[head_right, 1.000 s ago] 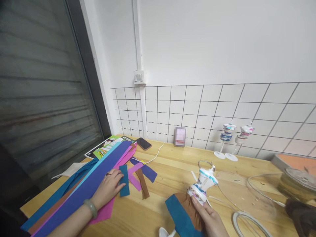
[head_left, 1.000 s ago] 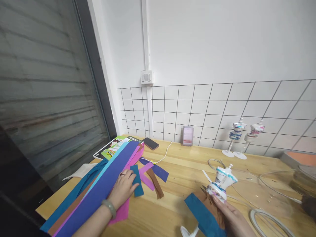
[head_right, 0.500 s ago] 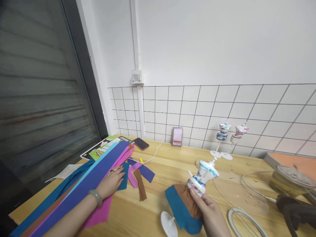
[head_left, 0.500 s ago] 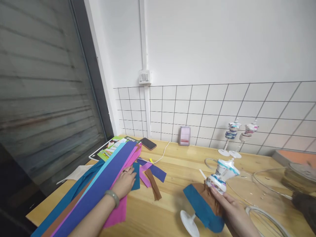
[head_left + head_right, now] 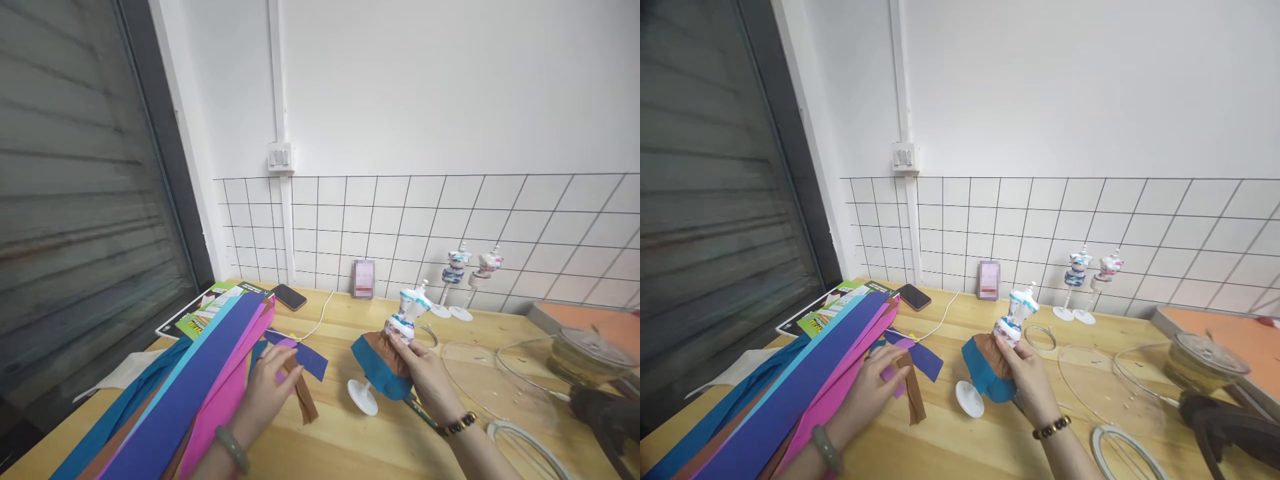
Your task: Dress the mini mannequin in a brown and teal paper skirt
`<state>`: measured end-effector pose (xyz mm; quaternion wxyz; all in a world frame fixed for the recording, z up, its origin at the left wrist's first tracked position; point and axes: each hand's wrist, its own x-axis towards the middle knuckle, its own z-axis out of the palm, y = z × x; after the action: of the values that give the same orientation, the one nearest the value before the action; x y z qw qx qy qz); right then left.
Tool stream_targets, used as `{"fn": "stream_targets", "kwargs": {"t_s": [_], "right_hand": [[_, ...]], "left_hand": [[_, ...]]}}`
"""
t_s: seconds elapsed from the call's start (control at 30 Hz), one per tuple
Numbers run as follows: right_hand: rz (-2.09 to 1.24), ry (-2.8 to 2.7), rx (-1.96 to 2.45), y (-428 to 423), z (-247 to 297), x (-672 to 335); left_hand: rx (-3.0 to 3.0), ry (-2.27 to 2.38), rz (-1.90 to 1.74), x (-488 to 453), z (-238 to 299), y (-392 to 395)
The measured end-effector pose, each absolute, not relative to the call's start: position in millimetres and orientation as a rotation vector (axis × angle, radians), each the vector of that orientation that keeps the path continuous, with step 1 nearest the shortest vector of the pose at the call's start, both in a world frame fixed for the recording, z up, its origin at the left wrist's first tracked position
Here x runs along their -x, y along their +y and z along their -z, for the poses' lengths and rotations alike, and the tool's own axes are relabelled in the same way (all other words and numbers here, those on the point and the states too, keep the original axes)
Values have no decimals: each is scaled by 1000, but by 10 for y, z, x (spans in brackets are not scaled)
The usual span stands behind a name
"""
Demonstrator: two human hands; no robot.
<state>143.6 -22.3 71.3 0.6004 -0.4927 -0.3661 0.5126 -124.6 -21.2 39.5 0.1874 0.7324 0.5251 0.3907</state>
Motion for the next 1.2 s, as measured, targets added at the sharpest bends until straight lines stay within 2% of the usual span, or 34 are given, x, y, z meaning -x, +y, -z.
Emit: {"fn": "stream_targets", "kwargs": {"t_s": [0.23, 0.53, 0.77, 0.9, 1.03, 1.2], "right_hand": [[-1220, -904, 1094, -96, -631, -1290], [-1163, -1037, 1160, -26, -597, -1222], [-1110, -974, 1208, 8, -545, -1249], [-1013, -912, 1259, -1, -576, -1227], [-933, -982, 1299, -38, -544, -1129], [-930, -1092, 1198, -60, -519, -1066]], "left_hand": [[-1050, 862, -891, 489, -419, -199], [-785, 702, -914, 298, -362, -124], [-860, 841, -1028, 265, -154, -35], [-1398, 1146, -1208, 260, -103, -46], [-1839, 1313, -1054, 268, -26, -72], [-1809, 1235, -1101, 304, -9, -61]]}}
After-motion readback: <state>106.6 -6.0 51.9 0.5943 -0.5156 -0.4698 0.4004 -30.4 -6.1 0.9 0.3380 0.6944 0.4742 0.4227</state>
